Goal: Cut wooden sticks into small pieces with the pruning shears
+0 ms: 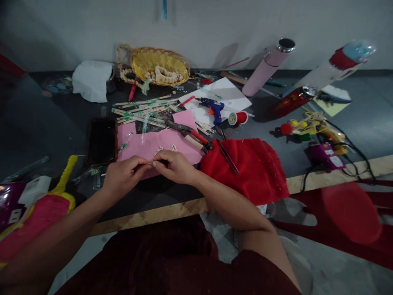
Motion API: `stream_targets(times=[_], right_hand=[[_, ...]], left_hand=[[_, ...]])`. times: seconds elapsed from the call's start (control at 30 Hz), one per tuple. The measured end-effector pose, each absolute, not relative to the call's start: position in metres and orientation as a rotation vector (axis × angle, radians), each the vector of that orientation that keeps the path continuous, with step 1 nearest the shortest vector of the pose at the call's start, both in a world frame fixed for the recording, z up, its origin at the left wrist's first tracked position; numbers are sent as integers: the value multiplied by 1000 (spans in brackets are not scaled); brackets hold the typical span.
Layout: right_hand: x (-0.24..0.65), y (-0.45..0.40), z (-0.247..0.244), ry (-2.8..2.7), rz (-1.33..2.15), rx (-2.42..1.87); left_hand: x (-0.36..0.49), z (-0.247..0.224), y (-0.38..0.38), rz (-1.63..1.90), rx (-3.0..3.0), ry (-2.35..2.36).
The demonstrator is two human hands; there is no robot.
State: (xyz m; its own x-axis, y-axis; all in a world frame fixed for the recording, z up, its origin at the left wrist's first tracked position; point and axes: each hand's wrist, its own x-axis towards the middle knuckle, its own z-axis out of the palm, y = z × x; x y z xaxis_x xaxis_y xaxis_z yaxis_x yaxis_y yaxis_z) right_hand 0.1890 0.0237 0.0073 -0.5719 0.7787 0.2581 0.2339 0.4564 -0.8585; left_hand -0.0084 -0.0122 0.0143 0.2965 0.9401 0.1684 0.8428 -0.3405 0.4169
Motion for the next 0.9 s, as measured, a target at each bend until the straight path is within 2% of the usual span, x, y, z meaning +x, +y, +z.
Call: stream_targets(times=[0.27, 0.5, 0.9], right_hand=[[190, 22, 4, -1997, 1236, -793], [189, 24, -1, -2026, 1146, -824], [187, 23, 1, -1942, 1229, -881]], left_hand=[[-11, 17, -11, 604, 2248, 1625], [-11, 16, -10, 585, 2243, 1659], [-11, 15, -11, 574, 2234, 1645]])
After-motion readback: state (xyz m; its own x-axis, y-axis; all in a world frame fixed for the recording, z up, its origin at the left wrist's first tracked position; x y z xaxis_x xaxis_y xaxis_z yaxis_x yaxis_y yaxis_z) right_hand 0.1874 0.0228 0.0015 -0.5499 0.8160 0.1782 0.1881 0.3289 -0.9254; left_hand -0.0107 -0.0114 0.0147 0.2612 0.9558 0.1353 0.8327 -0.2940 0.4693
